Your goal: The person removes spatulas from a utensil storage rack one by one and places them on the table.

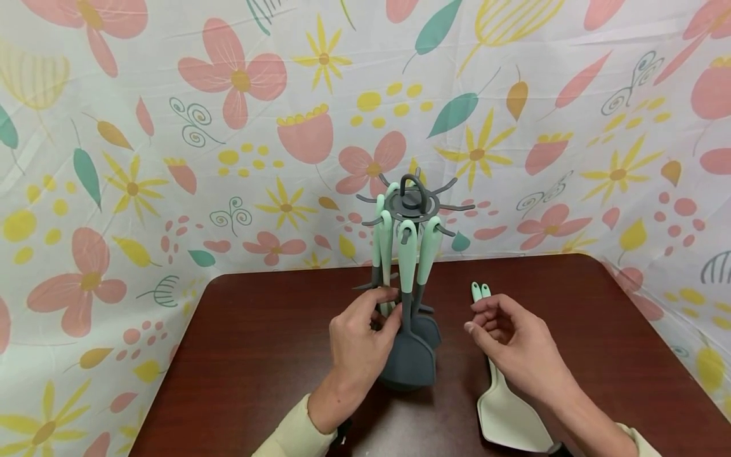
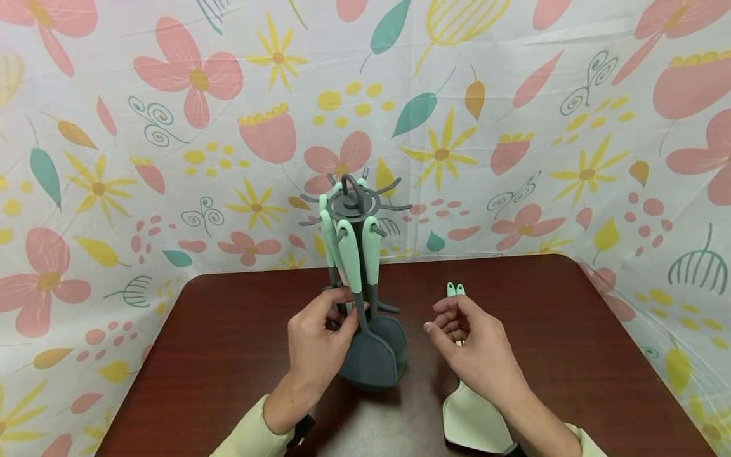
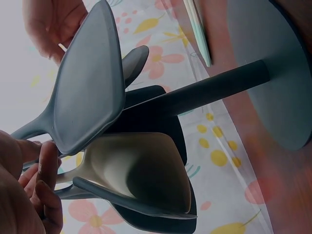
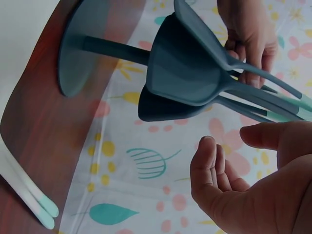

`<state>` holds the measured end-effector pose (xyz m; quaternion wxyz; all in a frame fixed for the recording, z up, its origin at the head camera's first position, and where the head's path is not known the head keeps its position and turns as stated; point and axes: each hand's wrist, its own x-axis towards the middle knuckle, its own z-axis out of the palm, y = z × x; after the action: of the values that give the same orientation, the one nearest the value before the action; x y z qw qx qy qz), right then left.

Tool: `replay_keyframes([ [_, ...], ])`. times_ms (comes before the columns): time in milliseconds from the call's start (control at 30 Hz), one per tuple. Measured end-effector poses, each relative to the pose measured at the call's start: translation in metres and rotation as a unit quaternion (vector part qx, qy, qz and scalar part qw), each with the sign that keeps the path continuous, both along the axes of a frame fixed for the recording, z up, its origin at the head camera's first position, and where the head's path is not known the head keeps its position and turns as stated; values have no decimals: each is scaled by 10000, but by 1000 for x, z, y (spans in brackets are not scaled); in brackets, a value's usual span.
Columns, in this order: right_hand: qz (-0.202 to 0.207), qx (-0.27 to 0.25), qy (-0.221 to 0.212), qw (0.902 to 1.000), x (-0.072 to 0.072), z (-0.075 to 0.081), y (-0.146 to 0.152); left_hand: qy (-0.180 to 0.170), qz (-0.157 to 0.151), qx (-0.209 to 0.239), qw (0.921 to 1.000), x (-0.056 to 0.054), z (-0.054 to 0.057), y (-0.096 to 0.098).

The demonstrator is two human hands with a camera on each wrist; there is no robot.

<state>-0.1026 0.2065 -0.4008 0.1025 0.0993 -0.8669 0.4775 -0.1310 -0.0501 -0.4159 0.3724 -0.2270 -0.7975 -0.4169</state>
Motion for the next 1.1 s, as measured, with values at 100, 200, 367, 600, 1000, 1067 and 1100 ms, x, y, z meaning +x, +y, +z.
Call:
replay_keyframes([
  [100, -12, -28, 80, 10000, 1, 1, -3, 5, -3, 7, 10000, 0, -1, 0],
  [200, -7, -97, 162, 9998, 1, 3, -5, 15, -5, 16, 10000, 0, 0, 0],
  [367, 90, -258, 435, 9987, 2, 10, -13, 32, -16, 30, 10000, 0, 0, -1],
  [600, 337, -416, 746, 9958, 1, 17, -23, 33, -43, 35, 10000, 0, 0, -1],
  [1000, 516, -423, 826, 9943, -3, 26, -35, -37, -138, 102, 9998, 0, 0, -1],
  [1067, 512, -410, 871, 9940, -3, 28, -37, -56, -147, 115, 9998, 0, 0, -1],
  [1100, 524, -418, 895, 9937, -3, 28, -38, -63, -151, 124, 9998, 0, 0, -1],
])
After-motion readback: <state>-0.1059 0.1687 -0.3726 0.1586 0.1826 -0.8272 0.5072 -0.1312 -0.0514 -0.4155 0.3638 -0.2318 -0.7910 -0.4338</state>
